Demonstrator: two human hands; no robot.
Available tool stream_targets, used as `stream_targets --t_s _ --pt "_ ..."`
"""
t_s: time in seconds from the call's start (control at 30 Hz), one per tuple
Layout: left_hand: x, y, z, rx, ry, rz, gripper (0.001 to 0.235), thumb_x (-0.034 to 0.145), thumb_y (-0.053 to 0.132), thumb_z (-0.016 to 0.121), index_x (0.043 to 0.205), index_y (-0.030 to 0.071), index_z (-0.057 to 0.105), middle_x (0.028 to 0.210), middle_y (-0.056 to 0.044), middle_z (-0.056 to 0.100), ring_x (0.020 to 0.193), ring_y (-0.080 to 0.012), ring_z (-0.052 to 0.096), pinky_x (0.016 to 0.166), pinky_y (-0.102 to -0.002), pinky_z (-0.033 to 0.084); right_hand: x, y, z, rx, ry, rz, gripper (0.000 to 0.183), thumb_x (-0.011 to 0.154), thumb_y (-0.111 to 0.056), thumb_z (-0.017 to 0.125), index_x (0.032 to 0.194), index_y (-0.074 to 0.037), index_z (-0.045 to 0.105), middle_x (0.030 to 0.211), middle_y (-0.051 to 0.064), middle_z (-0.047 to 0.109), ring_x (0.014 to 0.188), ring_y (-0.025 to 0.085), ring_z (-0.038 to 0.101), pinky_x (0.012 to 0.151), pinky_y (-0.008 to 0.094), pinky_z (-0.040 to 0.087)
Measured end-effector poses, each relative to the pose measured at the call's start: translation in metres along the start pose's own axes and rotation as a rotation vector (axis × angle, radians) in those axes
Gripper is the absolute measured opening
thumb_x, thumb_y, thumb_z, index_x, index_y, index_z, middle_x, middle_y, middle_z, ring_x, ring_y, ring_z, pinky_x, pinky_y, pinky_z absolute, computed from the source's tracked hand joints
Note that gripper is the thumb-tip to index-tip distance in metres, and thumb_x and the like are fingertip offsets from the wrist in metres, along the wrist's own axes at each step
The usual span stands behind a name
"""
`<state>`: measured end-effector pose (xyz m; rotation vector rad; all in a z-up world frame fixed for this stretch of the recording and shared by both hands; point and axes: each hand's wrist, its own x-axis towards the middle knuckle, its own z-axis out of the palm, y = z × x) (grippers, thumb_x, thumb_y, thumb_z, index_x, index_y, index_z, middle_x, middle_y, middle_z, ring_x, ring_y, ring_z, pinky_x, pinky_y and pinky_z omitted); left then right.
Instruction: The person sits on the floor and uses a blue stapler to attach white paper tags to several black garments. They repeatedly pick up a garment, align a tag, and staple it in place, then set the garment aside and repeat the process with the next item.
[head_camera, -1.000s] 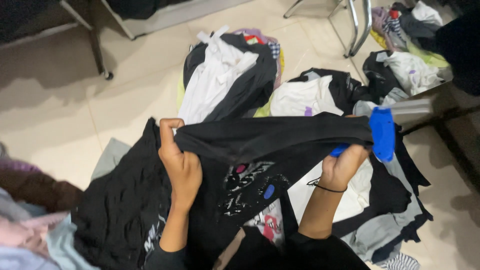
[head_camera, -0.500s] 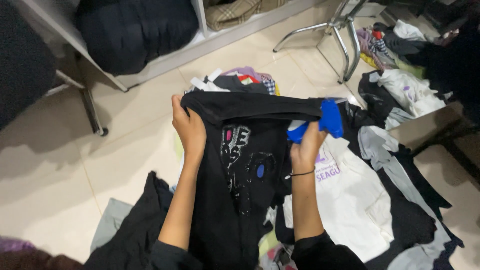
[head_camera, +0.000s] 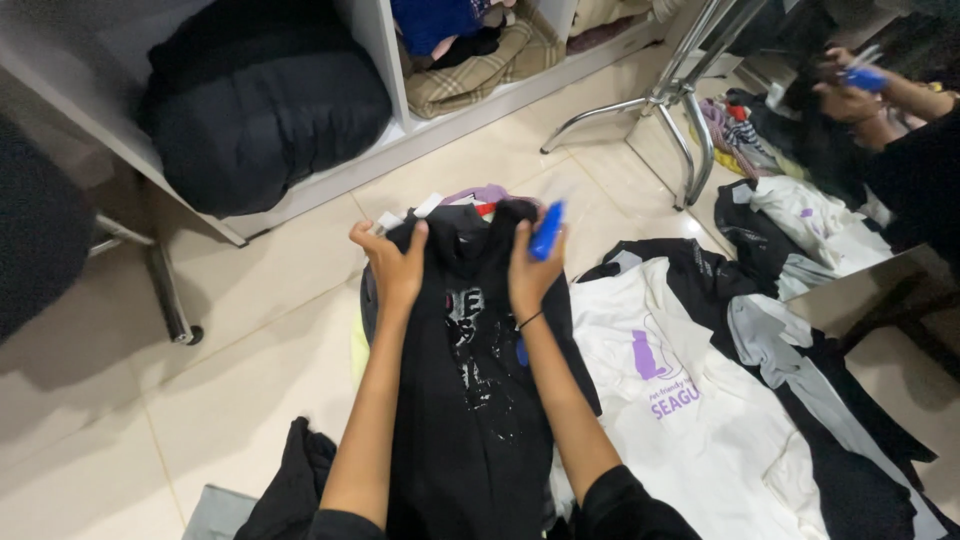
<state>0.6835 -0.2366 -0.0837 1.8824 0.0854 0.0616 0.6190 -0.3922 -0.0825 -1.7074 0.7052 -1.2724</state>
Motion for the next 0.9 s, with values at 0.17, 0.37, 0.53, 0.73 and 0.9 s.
stream_targets --t_s 0.17,0.37,0.53,0.73,0.9 --pt "-0.036 -0.036 0.005 0.480 -0.040 0.161 0.078 0.085 0.027 0.079 0.146 0.012 0.031 0.157 -0.022 0.030 0.147 -0.0501 0.023 0.118 -0.067 0.016 -0.052 0.099 0.019 -0.303 -0.136 -0.093 0.023 0.089 -0.020 0.065 0.110 -0.012 0.058 0.082 0.016 0.069 0.079 0.042 0.068 0.073 0.051 0.052" --pt "-0.054 -0.057 0.026 0.826 -0.051 0.400 0.040 0.089 0.011 0.072 0.123 0.008 0.052 0.154 -0.015 0.044 0.154 -0.0386 0.019 0.122 -0.062 0.007 -0.056 0.113 0.024 -0.413 -0.183 -0.241 0.018 0.086 -0.017 0.066 0.103 -0.015 0.060 0.077 0.003 0.064 0.073 0.029 0.066 0.072 0.038 0.050" --pt "-0.060 -0.075 0.039 0.879 -0.091 0.494 0.059 0.090 0.005 0.067 0.146 0.010 0.051 0.162 -0.013 0.038 0.155 -0.0366 0.019 0.123 -0.064 0.005 -0.054 0.098 0.019 -0.500 -0.334 -0.392 0.035 0.073 0.001 0.075 0.098 -0.013 0.056 0.078 0.004 0.063 0.077 0.025 0.064 0.073 0.032 0.043" --pt "-0.055 -0.092 0.041 0.874 0.014 0.545 0.054 0.097 0.027 0.057 0.150 0.018 0.052 0.164 -0.013 0.038 0.153 -0.0407 0.023 0.117 -0.073 0.005 -0.053 0.089 0.021 -0.544 -0.389 -0.417 0.037 0.066 0.008 0.076 0.093 -0.011 0.059 0.080 0.004 0.062 0.079 0.025 0.062 0.073 0.033 0.041" --pt "-0.053 -0.102 0.045 0.915 0.026 0.556 0.054 0.099 0.030 0.054 0.152 0.021 0.049 0.165 -0.012 0.036 0.152 -0.0420 0.024 0.115 -0.076 0.007 -0.054 0.092 0.023 -0.555 -0.429 -0.420 0.042 0.058 0.013 0.073 0.092 -0.009 0.060 0.080 0.004 0.060 0.078 0.025 0.060 0.074 0.034 0.040"
